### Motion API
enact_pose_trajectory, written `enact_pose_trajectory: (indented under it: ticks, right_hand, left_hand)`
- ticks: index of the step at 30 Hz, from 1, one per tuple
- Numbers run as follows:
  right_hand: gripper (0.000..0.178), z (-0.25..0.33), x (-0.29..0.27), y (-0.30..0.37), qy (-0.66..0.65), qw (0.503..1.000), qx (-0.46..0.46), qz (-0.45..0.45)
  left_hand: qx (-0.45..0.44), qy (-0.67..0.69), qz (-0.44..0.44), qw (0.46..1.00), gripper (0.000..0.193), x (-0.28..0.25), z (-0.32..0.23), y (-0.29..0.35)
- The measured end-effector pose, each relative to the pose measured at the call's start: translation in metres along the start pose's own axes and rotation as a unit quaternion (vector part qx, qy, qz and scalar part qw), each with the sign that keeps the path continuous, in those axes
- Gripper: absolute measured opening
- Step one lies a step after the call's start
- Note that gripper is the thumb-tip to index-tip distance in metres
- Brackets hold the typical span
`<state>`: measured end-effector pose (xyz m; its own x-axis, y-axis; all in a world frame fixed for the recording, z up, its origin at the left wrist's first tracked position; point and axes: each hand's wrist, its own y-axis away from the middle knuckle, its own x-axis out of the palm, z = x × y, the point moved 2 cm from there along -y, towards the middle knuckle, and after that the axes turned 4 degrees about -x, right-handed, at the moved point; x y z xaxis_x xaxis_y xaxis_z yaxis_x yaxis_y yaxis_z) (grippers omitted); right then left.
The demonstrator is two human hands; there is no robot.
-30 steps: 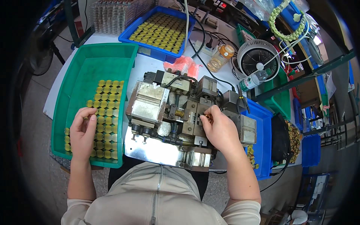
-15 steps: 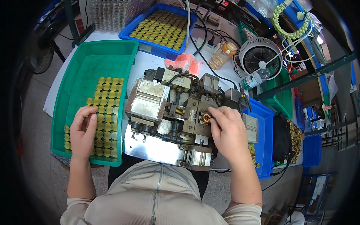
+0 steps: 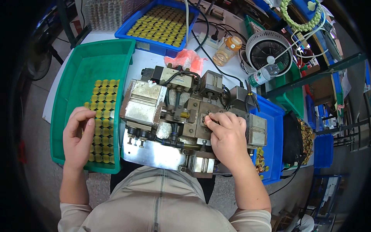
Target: Assembling electronic components using a manual press machine on an assembly line.
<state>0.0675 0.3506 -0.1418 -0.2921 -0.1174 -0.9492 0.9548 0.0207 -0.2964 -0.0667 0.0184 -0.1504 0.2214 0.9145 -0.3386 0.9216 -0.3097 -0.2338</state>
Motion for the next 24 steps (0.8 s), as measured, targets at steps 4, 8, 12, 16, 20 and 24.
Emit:
enact_pose_trajectory:
  ticks: [4,8,12,16,20,24]
  right_hand:
    - [0.033,-0.002,0.001,0.003,-0.005,1.0,-0.001,-0.009]
    - [0.036,-0.007,-0.005,0.004,-0.01,0.999,-0.025,-0.017]
    - [0.04,-0.019,-0.014,0.019,-0.082,0.988,0.027,-0.131]
    - [0.03,-0.056,-0.06,0.083,-0.086,0.943,0.176,-0.27]
    - [0.025,-0.108,-0.089,0.164,-0.031,0.906,0.321,-0.274]
    - [0.023,-0.137,-0.095,0.242,0.007,0.83,0.508,-0.231]
  left_hand:
    - [0.13,-0.045,0.076,0.988,0.019,0.026,-0.04,-0.023]
    - [0.287,-0.047,0.142,0.946,0.019,0.083,-0.072,-0.046]
    - [0.333,-0.117,0.217,0.91,0.016,0.161,-0.07,-0.055]
    - [0.375,-0.199,0.271,0.864,0.017,0.202,-0.065,-0.061]
    - [0.376,-0.266,0.337,0.821,0.02,0.221,-0.068,-0.065]
    - [0.381,-0.258,0.355,0.814,0.023,0.219,-0.08,-0.065]
